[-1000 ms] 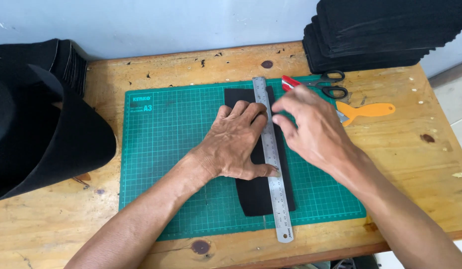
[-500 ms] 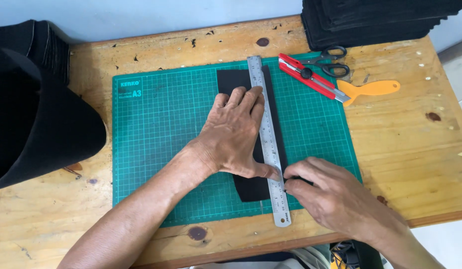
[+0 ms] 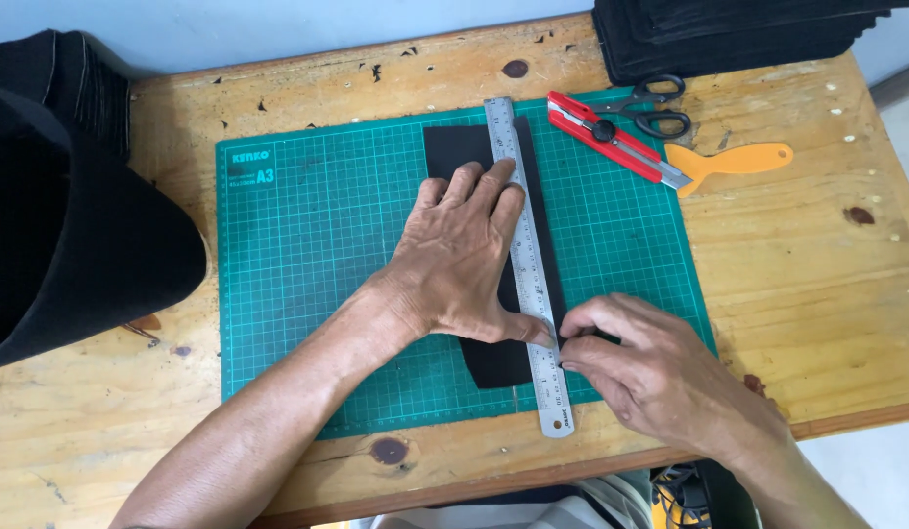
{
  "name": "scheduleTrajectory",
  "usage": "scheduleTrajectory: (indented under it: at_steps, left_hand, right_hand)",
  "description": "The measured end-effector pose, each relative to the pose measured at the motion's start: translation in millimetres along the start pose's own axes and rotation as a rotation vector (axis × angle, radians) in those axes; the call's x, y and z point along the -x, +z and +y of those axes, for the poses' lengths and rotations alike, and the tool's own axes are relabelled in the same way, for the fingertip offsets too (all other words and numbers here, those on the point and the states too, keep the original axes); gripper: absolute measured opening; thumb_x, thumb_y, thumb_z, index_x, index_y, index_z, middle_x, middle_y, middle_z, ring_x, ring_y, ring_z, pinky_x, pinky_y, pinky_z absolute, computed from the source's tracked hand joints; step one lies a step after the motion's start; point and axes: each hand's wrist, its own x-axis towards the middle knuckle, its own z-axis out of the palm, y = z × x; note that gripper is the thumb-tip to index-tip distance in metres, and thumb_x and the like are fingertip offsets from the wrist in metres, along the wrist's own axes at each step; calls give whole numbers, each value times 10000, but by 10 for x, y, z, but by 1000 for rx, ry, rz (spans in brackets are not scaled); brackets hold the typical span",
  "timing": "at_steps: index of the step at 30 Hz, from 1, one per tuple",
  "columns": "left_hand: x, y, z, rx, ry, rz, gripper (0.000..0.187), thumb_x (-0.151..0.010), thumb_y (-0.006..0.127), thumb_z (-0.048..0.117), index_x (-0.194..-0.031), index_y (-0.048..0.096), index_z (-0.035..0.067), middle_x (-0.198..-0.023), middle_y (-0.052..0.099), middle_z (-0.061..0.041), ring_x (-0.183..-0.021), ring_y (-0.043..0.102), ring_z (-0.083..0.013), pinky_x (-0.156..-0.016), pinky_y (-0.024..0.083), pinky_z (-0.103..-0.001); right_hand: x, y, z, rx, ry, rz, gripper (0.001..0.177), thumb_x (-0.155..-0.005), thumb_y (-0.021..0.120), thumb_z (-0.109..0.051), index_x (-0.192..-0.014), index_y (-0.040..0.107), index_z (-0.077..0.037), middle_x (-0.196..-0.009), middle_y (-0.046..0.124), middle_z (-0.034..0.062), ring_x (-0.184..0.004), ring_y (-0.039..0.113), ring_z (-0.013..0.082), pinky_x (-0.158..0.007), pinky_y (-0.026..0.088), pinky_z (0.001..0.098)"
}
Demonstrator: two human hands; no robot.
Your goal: The person measures and cuts a piece of black fabric using a metal ruler and a red utility knife on a green cutting mat. After cutting, the person uses a yellow plastic scraper to smooth the edges of the fabric.
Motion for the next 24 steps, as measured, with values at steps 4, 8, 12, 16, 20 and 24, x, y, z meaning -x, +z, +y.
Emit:
scheduleTrajectory:
  at_steps: [4,8,12,16,20,24]
  left_hand:
    - [1,-45,-5,-21,21,-21,1366,-538,788,1028,-1404,458,24,-1632,297,-224,-1379,327,-422,-1024,325,-571]
    - [3,-34,-38,24,22,-41,1330,-563,806,956,-1439,439,25,-1637,288,-210,-1371,326,-415,-1008,342,-580]
    - [7,24,-60,20,22,20,1367,-500,823,988,-1420,448,49,-1618,326,-191,-1376,338,-412,-993,349,-583]
    - [0,-10,-48,19,10,-19,1380,-528,813,985,-1456,414,45,-1634,292,-184,-1388,314,-410,-1000,337,-587]
    - [-11,-31,-37,34,-14,-56,1386,-514,840,974,-1455,396,58,-1652,256,-168,-1418,276,-414,-1033,312,-599]
    - [-17,-16,-37,18,-15,-51,1379,-503,837,980,-1438,412,60,-1650,268,-170,-1411,287,-413,-1026,319,-587]
  right_hand:
    - [5,4,1,3,-9,9,35,-972,624,-49,-940,638,-52,-1008,598,106,-829,613,274,-682,496,374]
    - [-10,-13,-15,-4,-9,12,32,-962,649,-62,-936,656,-45,-1006,609,103,-836,623,261,-702,511,366]
    - [-35,-26,-54,14,-9,6,38,-938,665,-25,-923,642,-50,-1004,602,96,-799,599,253,-667,497,356]
    - [-56,-31,-101,34,-3,14,45,-960,638,-52,-915,639,-53,-995,595,94,-800,593,260,-689,501,365]
    - [-50,-38,-127,54,-8,-9,70,-979,621,-96,-931,634,-46,-1017,597,109,-834,596,277,-710,496,382]
    - [-60,-47,-123,65,-27,-25,89,-985,623,-98,-909,625,-51,-1022,593,119,-837,598,278,-719,500,383]
